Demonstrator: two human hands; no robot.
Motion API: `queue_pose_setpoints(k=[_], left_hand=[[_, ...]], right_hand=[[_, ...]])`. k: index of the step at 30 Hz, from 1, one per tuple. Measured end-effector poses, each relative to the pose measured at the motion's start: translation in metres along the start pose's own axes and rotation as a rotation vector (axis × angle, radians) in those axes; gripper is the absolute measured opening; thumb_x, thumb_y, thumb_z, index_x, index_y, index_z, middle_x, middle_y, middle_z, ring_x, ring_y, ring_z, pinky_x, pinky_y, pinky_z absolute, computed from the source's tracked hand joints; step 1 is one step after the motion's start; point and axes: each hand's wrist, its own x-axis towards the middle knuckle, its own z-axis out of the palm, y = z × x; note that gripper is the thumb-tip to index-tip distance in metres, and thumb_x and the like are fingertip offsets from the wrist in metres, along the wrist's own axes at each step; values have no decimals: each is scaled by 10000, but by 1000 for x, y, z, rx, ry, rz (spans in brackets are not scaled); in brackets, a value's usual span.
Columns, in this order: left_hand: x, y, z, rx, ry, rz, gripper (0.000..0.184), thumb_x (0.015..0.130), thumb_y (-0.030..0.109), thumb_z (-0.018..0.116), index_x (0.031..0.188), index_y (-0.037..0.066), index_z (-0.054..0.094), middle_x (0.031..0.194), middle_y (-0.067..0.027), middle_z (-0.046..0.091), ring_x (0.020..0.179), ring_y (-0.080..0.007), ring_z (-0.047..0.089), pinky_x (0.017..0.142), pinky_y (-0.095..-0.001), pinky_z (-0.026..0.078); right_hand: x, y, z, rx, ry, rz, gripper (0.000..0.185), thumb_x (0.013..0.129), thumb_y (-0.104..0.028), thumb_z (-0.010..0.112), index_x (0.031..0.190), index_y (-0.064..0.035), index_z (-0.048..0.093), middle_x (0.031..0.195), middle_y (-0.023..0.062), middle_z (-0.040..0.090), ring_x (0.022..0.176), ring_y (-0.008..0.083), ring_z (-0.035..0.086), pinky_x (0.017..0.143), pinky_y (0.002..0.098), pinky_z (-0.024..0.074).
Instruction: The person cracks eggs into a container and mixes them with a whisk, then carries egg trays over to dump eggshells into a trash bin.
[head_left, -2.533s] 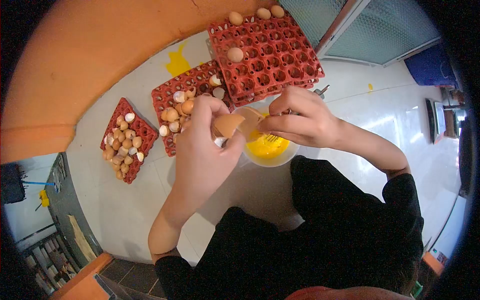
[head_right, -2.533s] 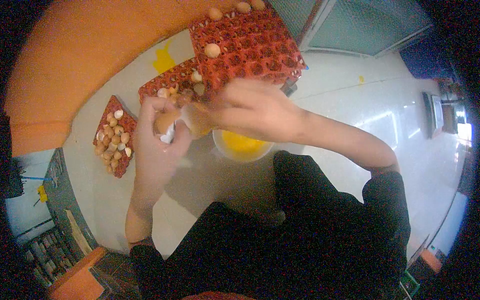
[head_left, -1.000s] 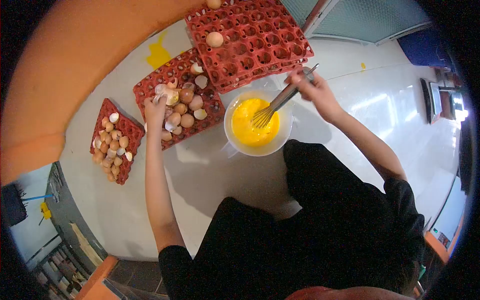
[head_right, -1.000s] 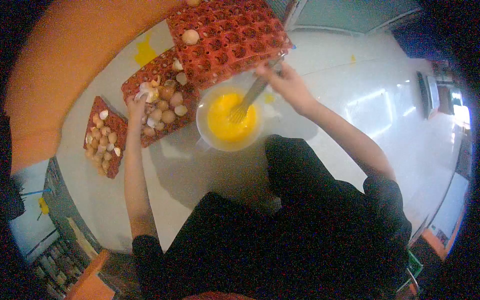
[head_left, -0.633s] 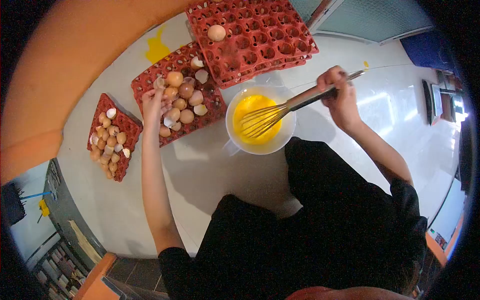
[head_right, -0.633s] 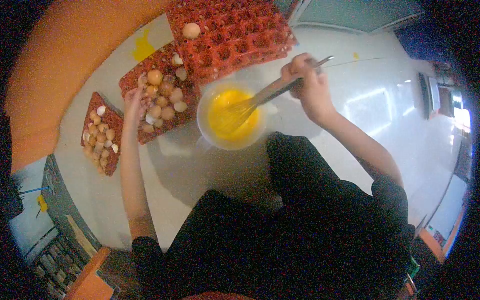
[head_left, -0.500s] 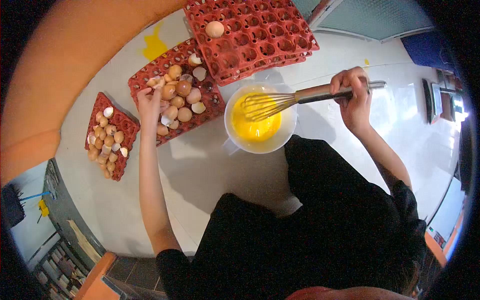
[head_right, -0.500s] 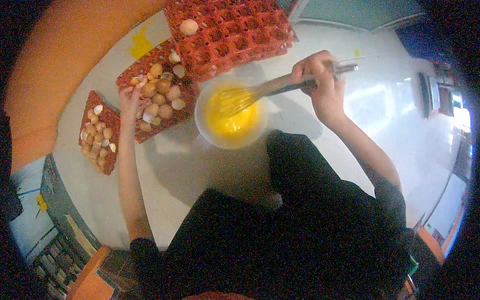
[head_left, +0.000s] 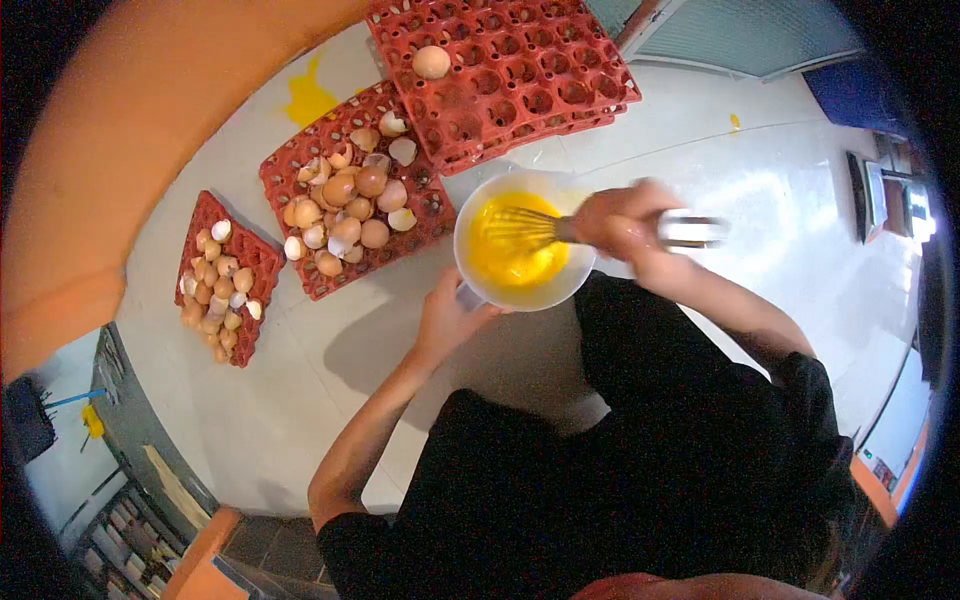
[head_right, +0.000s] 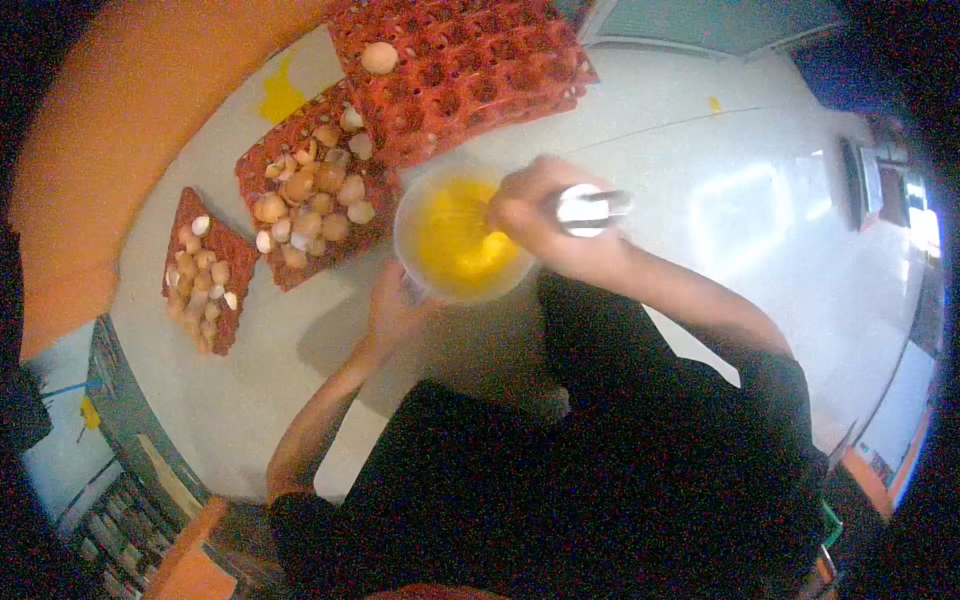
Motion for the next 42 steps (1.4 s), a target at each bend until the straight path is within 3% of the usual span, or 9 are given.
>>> queue_pose_setpoints(k=[2, 3, 6, 10, 12, 14, 16, 25, 42], left_hand=[[1, 0, -1, -81, -44, -31, 498, 586, 278, 762, 942, 8, 544, 867, -97, 602, 788, -174, 579, 714, -304, 447], [3, 1, 0, -123, -58, -45, 466, 586, 275, 763, 917, 12, 565, 852, -91, 610, 770, -164, 582, 707, -293, 449], [4, 7, 2, -235, -18, -14, 412, 588, 263, 764, 868, 17, 589, 780, -57, 621, 695, -118, 581, 648, -245, 450], [-5, 7, 9, -212, 71, -251, 375, 590, 252, 764, 843, 31, 599, 705, -17, 612, 622, -66, 550, 582, -207, 431], [-9, 10, 6, -299, 187, -223, 373, 575, 269, 773, 809, 35, 602, 646, -10, 601, 580, -51, 531, 548, -201, 420], [-19, 23, -13, -182, 142, -193, 434, 541, 342, 781, 788, 36, 596, 628, -14, 591, 576, -67, 534, 545, -209, 425], [-30, 43, -41, -92, 82, -134, 469, 523, 380, 785, 777, 36, 593, 619, -16, 586, 573, -77, 536, 543, -214, 427], [-45, 135, -102, -20, -234, 380, 491, 514, 396, 784, 778, 30, 591, 624, -24, 587, 566, -91, 541, 537, -222, 432], [-50, 154, -101, -33, -315, 469, 533, 497, 426, 783, 781, 19, 589, 633, -38, 589, 552, -118, 552, 525, -236, 440]], right_hand=[[-19, 36, 3, -107, 139, 265, 94, 769, -28, 558, 732, -37, 472, 668, 54, 536, 620, 143, 536, 591, 272, 444], [-12, 37, 2, 96, 185, 325, 74, 770, -61, 557, 743, -41, 490, 661, 40, 533, 589, 124, 520, 557, 257, 426], [15, 20, -4, 326, 298, 385, 212, 823, -123, 476, 649, -88, 361, 494, 4, 332, 481, 113, 352, 522, 276, 341], [22, 5, -22, 521, 292, 302, 213, 830, -150, 439, 646, -105, 342, 487, -11, 307, 474, 110, 329, 605, 293, 353], [20, -4, -25, 488, 298, 317, 233, 839, -202, 421, 643, -114, 333, 480, -21, 299, 474, 107, 327, 633, 301, 354], [17, -22, -27, 514, 317, 292, 231, 838, -216, 415, 647, -119, 328, 475, -22, 300, 473, 106, 327, 634, 303, 355], [21, -56, -29, 587, 182, 134, 252, 829, -242, 455, 619, -122, 388, 463, -28, 307, 432, 90, 314, 479, 258, 289], [-4, -85, -9, 468, -15, 52, 245, 820, -224, 467, 617, -110, 391, 465, -15, 318, 430, 104, 324, 475, 269, 298], [-19, -90, 0, 419, -31, 54, 233, 801, -191, 489, 613, -89, 398, 468, 9, 340, 425, 130, 341, 468, 289, 316]])
